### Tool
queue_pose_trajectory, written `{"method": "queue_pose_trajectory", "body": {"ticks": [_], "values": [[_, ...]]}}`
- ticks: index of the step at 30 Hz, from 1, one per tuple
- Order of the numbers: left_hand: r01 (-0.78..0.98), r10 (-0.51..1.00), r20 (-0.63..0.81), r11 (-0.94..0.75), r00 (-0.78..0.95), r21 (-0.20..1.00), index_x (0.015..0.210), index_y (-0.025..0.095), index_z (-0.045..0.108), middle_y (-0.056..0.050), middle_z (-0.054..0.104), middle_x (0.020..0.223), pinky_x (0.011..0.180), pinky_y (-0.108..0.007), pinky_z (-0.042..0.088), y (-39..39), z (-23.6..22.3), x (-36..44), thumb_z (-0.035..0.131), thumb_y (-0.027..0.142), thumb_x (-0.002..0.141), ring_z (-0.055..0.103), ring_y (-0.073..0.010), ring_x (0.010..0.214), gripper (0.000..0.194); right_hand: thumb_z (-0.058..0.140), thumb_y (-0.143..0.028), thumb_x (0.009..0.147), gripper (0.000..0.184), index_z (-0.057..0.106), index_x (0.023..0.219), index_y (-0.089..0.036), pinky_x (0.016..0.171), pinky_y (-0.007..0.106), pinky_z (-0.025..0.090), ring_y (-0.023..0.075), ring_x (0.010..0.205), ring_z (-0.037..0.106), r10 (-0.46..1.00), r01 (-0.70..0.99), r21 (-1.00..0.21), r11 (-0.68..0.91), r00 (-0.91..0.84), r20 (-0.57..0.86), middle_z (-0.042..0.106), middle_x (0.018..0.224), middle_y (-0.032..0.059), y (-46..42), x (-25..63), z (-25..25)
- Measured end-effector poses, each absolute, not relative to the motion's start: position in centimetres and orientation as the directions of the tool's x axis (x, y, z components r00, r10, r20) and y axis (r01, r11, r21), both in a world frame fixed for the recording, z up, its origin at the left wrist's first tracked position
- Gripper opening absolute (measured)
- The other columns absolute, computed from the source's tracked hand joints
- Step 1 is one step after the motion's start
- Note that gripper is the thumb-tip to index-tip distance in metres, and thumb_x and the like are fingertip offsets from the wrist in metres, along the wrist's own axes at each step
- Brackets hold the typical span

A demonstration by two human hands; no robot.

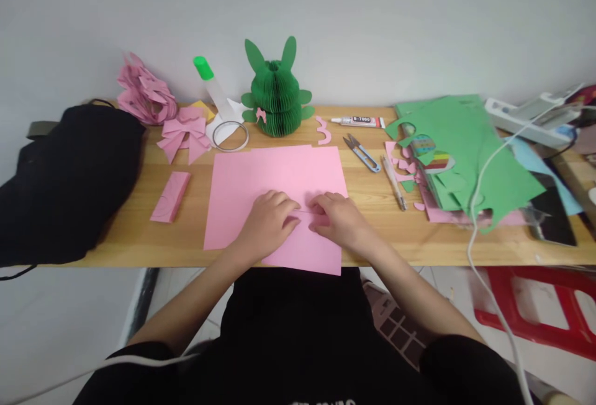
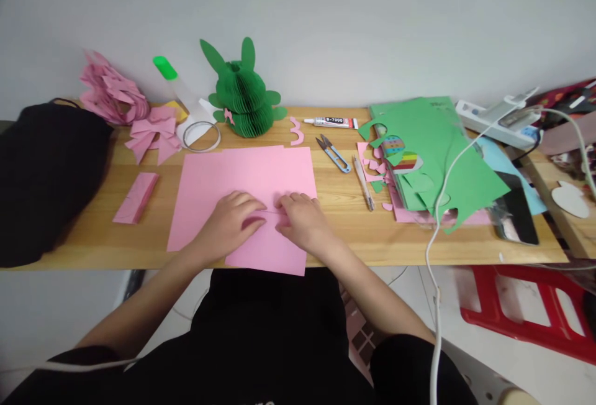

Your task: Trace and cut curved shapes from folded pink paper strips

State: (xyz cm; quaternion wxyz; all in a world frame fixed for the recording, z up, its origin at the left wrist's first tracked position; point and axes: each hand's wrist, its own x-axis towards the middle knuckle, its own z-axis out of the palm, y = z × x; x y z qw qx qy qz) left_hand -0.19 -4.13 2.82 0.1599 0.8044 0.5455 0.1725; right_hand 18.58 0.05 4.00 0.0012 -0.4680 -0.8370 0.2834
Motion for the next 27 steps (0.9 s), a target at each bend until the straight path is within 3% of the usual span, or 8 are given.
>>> {"method": "queue_pose_trajectory", "body": {"ticks": [3, 6, 15, 20, 23, 27], "values": [[0.797, 0.933, 0.075, -0.342, 0.353, 0.497, 0.085, 0.019, 0.070, -0.003, 0.065, 0.083, 0.080, -0.039, 0.048, -3.1, 2.8, 0.9, 0.061, 0.018, 0.086, 0.058, -0.0209, 0.084, 0.009, 0.069, -0.016, 0.074, 0.025, 0.066, 0.099, -0.018, 0.080, 0.033, 0.040, 0.0186, 0.087, 0.054, 0.788, 0.753, -0.524, 0.398, -0.573, -0.226, 0.061, 0.091, 0.0044, 0.3, 18.7, 3.5], [0.751, 0.931, 0.091, -0.340, 0.353, 0.566, 0.076, 0.020, 0.070, -0.002, 0.064, 0.079, 0.077, -0.036, 0.047, -2.5, 2.8, 0.9, 0.060, 0.016, 0.086, 0.058, -0.0184, 0.079, 0.016, 0.068, -0.012, 0.073, 0.019, 0.068, 0.092, -0.018, 0.078, 0.031, 0.040, 0.0165, 0.082, 0.053, 0.788, 0.722, -0.578, 0.380, -0.580, -0.206, 0.059, 0.089, 0.0038, 0.2, 18.9, 3.1], [0.690, 0.918, 0.043, -0.327, 0.395, 0.646, 0.075, 0.019, 0.068, -0.002, 0.068, 0.080, 0.081, -0.038, 0.047, -2.2, 2.7, 0.1, 0.058, 0.015, 0.086, 0.059, -0.0187, 0.081, 0.016, 0.065, -0.011, 0.078, 0.009, 0.069, 0.085, -0.017, 0.079, 0.032, 0.041, 0.0178, 0.083, 0.056, 0.813, 0.670, -0.639, 0.378, -0.570, -0.117, 0.063, 0.085, 0.0047, -0.4, 18.8, 3.2], [0.664, 0.928, 0.076, -0.317, 0.366, 0.677, 0.077, 0.019, 0.067, -0.002, 0.066, 0.080, 0.075, -0.034, 0.048, -2.7, 3.6, 0.1, 0.055, 0.016, 0.088, 0.059, -0.0174, 0.080, 0.016, 0.060, -0.011, 0.082, 0.011, 0.067, 0.076, -0.018, 0.073, 0.029, 0.041, 0.0151, 0.074, 0.058, 0.820, 0.624, -0.664, 0.413, -0.572, -0.027, 0.066, 0.076, 0.0019, -0.6, 18.5, 3.5], [0.683, 0.923, 0.131, -0.358, 0.362, 0.637, 0.079, 0.018, 0.066, -0.003, 0.066, 0.080, 0.073, -0.033, 0.048, -3.3, 4.8, 0.2, 0.053, 0.016, 0.090, 0.060, -0.0173, 0.078, 0.017, 0.060, -0.013, 0.083, 0.011, 0.067, 0.076, -0.018, 0.074, 0.030, 0.040, 0.0160, 0.076, 0.059, 0.804, 0.598, -0.628, 0.499, -0.590, 0.076, 0.069, 0.076, 0.0024, -0.7, 18.5, 4.4], [0.767, 0.899, 0.258, -0.436, 0.353, 0.471, 0.085, 0.017, 0.065, -0.005, 0.066, 0.085, 0.074, -0.037, 0.047, -4.1, 6.6, -0.3, 0.047, 0.017, 0.092, 0.060, -0.0193, 0.081, 0.019, 0.057, -0.019, 0.087, 0.015, 0.068, 0.076, -0.019, 0.071, 0.030, 0.038, 0.0169, 0.075, 0.059, 0.782, 0.588, -0.559, 0.585, -0.591, 0.197, 0.070, 0.076, 0.0028, -0.9, 19.0, 6.1]]}}
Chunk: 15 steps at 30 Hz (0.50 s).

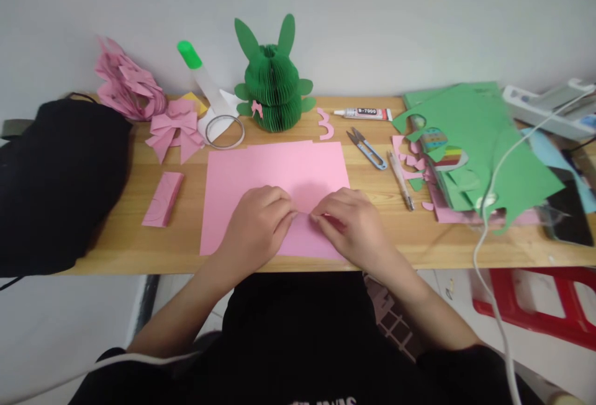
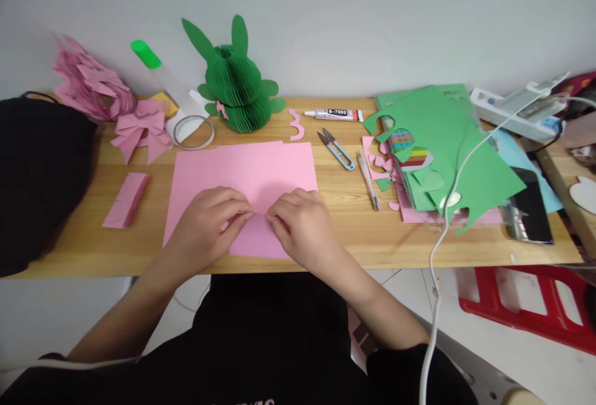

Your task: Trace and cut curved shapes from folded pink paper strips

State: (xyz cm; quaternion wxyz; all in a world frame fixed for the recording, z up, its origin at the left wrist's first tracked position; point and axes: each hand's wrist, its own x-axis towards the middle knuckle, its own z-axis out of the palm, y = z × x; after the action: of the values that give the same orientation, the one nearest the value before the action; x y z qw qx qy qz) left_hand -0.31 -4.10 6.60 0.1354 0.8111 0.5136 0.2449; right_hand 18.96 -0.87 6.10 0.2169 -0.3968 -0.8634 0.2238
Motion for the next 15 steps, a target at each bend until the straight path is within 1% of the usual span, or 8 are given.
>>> {"method": "queue_pose_trajectory", "body": {"ticks": [4, 7, 9, 10, 11, 12, 13, 15], "values": [[0.846, 0.891, 0.318, -0.423, 0.323, 0.324, 0.082, 0.018, 0.064, -0.005, 0.066, 0.082, 0.072, -0.036, 0.048, -4.6, 7.2, -3.5, 0.047, 0.019, 0.092, 0.060, -0.0199, 0.078, 0.020, 0.056, -0.020, 0.089, 0.018, 0.067, 0.075, -0.018, 0.069, 0.029, 0.039, 0.0169, 0.074, 0.061, 0.773, 0.563, -0.552, 0.616, -0.567, 0.284, 0.071, 0.077, 0.0027, -0.7, 20.4, 7.2], [0.931, 0.900, 0.384, -0.300, 0.205, 0.207, 0.077, 0.019, 0.064, -0.005, 0.066, 0.078, 0.070, -0.037, 0.048, -4.7, 7.1, -6.2, 0.048, 0.025, 0.093, 0.060, -0.0215, 0.075, 0.023, 0.056, -0.018, 0.089, 0.017, 0.067, 0.075, -0.018, 0.071, 0.030, 0.040, 0.0163, 0.074, 0.062, 0.781, 0.569, -0.546, 0.614, -0.538, 0.317, 0.072, 0.078, 0.0029, -0.5, 21.2, 7.5], [0.939, 0.898, 0.405, -0.276, 0.174, 0.207, 0.078, 0.019, 0.065, -0.006, 0.067, 0.079, 0.072, -0.037, 0.049, -4.7, 7.2, -6.5, 0.048, 0.027, 0.094, 0.061, -0.0217, 0.077, 0.024, 0.055, -0.019, 0.089, 0.018, 0.068, 0.076, -0.019, 0.071, 0.031, 0.041, 0.0168, 0.075, 0.062, 0.774, 0.573, -0.533, 0.622, -0.552, 0.311, 0.072, 0.079, 0.0032, -0.4, 21.1, 7.6], [0.926, 0.887, 0.422, -0.301, 0.185, 0.227, 0.082, 0.019, 0.065, -0.005, 0.068, 0.082, 0.074, -0.035, 0.049, -4.7, 7.4, -6.1, 0.048, 0.027, 0.095, 0.063, -0.0204, 0.079, 0.023, 0.055, -0.019, 0.090, 0.019, 0.068, 0.077, -0.019, 0.072, 0.031, 0.040, 0.0172, 0.076, 0.062, 0.762, 0.567, -0.526, 0.634, -0.574, 0.300, 0.072, 0.079, 0.0034, -0.4, 20.8, 7.7], [0.904, 0.876, 0.428, -0.350, 0.223, 0.246, 0.088, 0.018, 0.066, -0.006, 0.069, 0.087, 0.076, -0.035, 0.050, -4.6, 7.6, -5.3, 0.047, 0.027, 0.096, 0.064, -0.0199, 0.082, 0.023, 0.054, -0.020, 0.091, 0.019, 0.068, 0.078, -0.019, 0.072, 0.031, 0.040, 0.0176, 0.076, 0.062, 0.744, 0.556, -0.518, 0.650, -0.603, 0.288, 0.072, 0.079, 0.0034, -0.4, 20.4, 7.8], [0.868, 0.856, 0.409, -0.435, 0.316, 0.240, 0.097, 0.017, 0.067, -0.007, 0.070, 0.093, 0.078, -0.034, 0.050, -4.6, 7.9, -4.4, 0.045, 0.029, 0.097, 0.065, -0.0202, 0.088, 0.025, 0.053, -0.020, 0.091, 0.019, 0.068, 0.079, -0.019, 0.072, 0.032, 0.039, 0.0179, 0.077, 0.061, 0.723, 0.542, -0.509, 0.669, -0.633, 0.276, 0.072, 0.078, 0.0033, -0.4, 20.0, 8.0], [0.836, 0.834, 0.389, -0.500, 0.392, 0.229, 0.097, 0.017, 0.067, -0.007, 0.071, 0.093, 0.077, -0.034, 0.051, -4.6, 8.0, -3.3, 0.043, 0.031, 0.098, 0.066, -0.0206, 0.088, 0.028, 0.053, -0.019, 0.092, 0.019, 0.068, 0.080, -0.019, 0.072, 0.032, 0.039, 0.0179, 0.078, 0.061, 0.700, 0.524, -0.501, 0.689, -0.662, 0.269, 0.072, 0.078, 0.0030, -0.5, 19.5, 8.1], [0.789, 0.818, 0.253, -0.570, 0.517, 0.230, 0.085, 0.018, 0.067, -0.003, 0.070, 0.076, 0.065, -0.031, 0.049, -4.6, 8.2, -1.5, 0.039, 0.028, 0.099, 0.066, -0.0181, 0.070, 0.033, 0.052, -0.018, 0.092, 0.020, 0.068, 0.081, -0.018, 0.072, 0.031, 0.038, 0.0174, 0.078, 0.059, 0.658, 0.493, -0.481, 0.725, -0.703, 0.270, 0.071, 0.077, 0.0026, -0.6, 18.8, 8.4]]}}
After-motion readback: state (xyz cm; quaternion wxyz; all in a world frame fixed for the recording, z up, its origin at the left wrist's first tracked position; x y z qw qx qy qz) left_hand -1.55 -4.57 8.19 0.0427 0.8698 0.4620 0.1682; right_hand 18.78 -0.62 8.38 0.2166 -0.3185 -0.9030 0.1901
